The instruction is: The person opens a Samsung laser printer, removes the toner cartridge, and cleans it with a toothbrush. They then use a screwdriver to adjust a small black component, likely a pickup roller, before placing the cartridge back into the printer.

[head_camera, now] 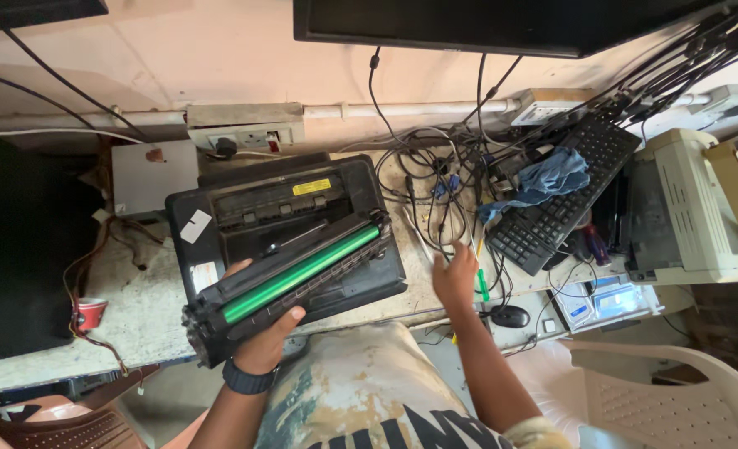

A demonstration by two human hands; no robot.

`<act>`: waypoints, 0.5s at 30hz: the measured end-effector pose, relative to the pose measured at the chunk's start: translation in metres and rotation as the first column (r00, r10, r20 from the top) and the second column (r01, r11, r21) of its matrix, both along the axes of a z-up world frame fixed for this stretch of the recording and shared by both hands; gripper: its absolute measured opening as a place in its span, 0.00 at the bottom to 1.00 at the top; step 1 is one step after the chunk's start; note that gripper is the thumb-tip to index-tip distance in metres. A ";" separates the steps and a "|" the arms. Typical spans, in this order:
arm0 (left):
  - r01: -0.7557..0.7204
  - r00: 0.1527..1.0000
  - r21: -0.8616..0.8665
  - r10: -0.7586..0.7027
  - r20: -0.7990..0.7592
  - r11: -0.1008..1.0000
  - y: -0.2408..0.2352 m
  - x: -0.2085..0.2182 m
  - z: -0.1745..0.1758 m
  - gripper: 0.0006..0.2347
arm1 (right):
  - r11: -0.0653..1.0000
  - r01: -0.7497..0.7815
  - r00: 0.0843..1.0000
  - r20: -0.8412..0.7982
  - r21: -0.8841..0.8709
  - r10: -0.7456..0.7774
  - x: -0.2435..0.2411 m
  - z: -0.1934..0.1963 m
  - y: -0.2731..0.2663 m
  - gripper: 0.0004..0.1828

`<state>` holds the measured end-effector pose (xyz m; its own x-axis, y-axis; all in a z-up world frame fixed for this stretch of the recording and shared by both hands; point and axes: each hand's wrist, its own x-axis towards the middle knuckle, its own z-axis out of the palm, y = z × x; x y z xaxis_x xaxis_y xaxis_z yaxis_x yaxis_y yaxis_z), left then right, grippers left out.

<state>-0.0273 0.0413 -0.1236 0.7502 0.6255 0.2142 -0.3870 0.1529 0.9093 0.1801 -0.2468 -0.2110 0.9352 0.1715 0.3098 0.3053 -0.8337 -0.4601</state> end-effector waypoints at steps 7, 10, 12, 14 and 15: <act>0.032 0.985 0.141 -0.008 -0.170 0.989 0.006 -0.003 -0.011 0.31 | 0.966 -0.071 0.966 -0.258 -0.248 0.005 0.007 -0.054 -0.007 0.18; 0.071 0.983 0.006 -0.069 -0.172 0.997 0.006 0.000 -0.012 0.32 | 0.934 -0.060 0.984 -0.176 -0.351 -0.002 0.014 -0.061 0.007 0.18; 0.067 0.982 -0.002 -0.066 -0.177 0.998 0.005 0.002 -0.009 0.34 | 0.916 -0.033 0.980 -0.192 -0.401 -0.049 0.022 -0.065 0.010 0.16; 0.021 0.992 -0.022 -0.024 -0.124 1.000 0.004 0.005 -0.005 0.36 | 0.902 -0.088 0.986 -0.166 -0.422 0.018 0.026 -0.069 0.008 0.13; 0.000 0.995 -0.035 -0.004 -0.097 0.999 0.004 0.007 -0.003 0.38 | 0.893 -0.113 0.987 -0.153 -0.435 0.050 0.028 -0.070 0.009 0.12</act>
